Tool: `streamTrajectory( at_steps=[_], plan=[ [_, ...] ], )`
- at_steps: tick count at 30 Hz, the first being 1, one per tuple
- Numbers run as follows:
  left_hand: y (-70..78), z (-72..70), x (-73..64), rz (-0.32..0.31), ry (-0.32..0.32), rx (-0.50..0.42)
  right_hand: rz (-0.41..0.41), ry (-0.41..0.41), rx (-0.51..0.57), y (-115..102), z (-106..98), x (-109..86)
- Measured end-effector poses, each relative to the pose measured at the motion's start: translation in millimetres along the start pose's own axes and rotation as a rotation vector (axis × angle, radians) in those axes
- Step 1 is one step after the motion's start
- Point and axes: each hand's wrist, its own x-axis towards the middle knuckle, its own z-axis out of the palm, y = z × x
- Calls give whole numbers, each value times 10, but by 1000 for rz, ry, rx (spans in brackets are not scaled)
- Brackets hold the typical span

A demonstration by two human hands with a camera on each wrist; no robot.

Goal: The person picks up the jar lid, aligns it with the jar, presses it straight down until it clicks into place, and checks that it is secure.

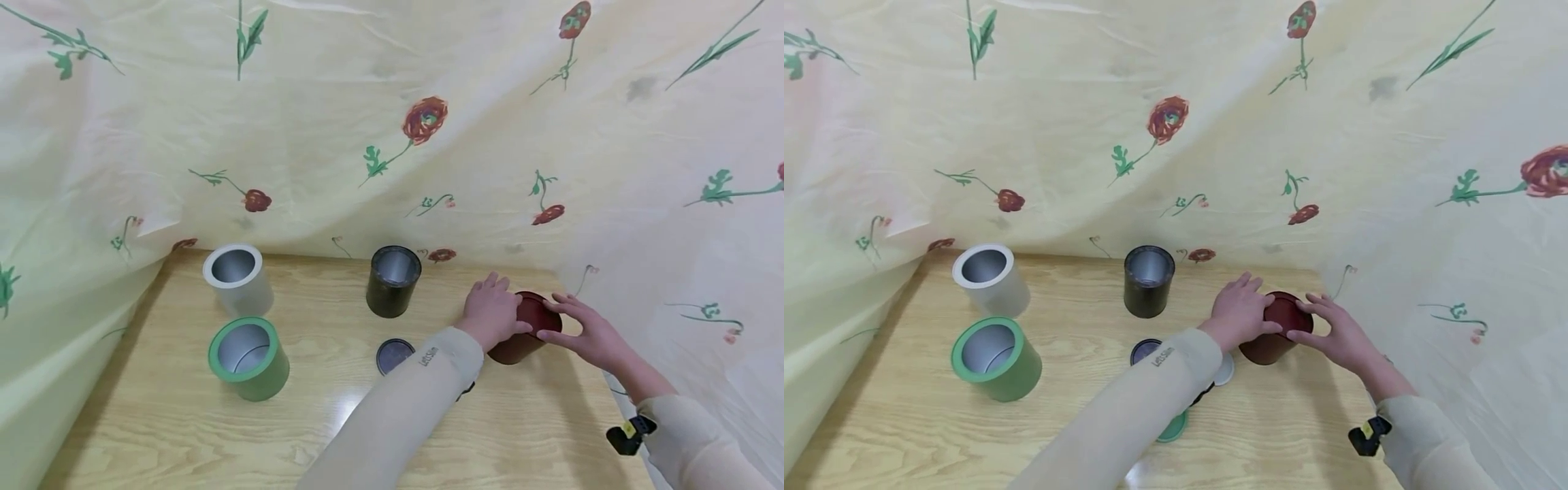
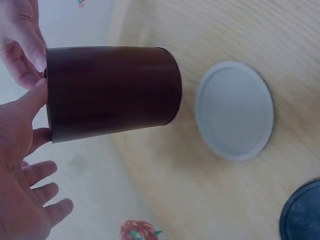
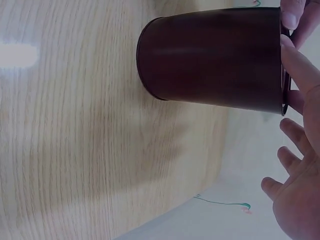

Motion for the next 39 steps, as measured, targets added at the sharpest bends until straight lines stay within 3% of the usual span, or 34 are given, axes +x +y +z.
streamTrajectory(
  at_steps=[10, 19, 24, 29, 39],
  plan=[
    [55, 11, -14, -9, -7, 10, 18, -6, 63, 25, 57, -56],
    [-100, 88, -58, 44, 5, 30, -35, -16, -52, -106, -20, 24],
    [-199, 66, -96, 125, 90, 15, -34, -41, -101, -180, -112, 26],
    [-356, -111, -149, 181, 147, 57, -67, -26, -129, -278, -206, 39],
    [-864, -374, -436, 181, 169, 18, -165, 1, -143, -671, -270, 45]
  ],
)
